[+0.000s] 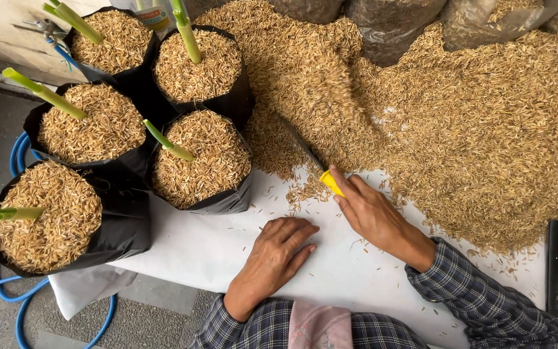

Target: The person is filling a black plastic grow bag with rice husks using a hand trowel and then planting a green seedling into the bag.

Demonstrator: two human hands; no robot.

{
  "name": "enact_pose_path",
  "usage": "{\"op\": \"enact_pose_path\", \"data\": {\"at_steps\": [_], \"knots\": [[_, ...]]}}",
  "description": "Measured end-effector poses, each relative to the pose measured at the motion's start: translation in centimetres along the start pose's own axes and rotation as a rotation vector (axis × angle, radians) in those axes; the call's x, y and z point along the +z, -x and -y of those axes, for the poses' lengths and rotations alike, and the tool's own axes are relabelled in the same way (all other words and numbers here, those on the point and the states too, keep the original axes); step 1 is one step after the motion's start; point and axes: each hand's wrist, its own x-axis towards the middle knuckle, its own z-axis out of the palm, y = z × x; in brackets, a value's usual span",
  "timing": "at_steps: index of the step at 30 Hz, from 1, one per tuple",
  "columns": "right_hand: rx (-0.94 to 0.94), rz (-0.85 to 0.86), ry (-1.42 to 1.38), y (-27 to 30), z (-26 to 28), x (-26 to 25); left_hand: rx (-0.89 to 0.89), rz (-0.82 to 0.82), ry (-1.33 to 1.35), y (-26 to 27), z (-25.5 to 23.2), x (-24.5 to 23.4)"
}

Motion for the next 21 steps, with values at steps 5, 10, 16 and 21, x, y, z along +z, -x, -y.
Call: {"op": "enact_pose_path", "data": {"at_steps": [5, 10, 16, 21], "knots": [[0.206, -0.095, -0.058, 2.1, -4.0, -0.4, 0.006, -0.007, 0.004, -0.1, 0.1, -0.2], [0.386, -0.231, -0.14, 5.9, -4.7, -4.5, 0.02, -0.017, -0.001, -0.2, 0.2, -0.2], [0.157, -0.216, -0.062, 9.3, -1.6, -5.9, 0.011, -0.032, 0.006, -0.2, 0.4, -0.1], [-0.063, 0.073, 0.071, 9.1, 0.9, -2.0, 0.018, -0.025, 0.015, -0.3, 0.3, -0.1]]}}
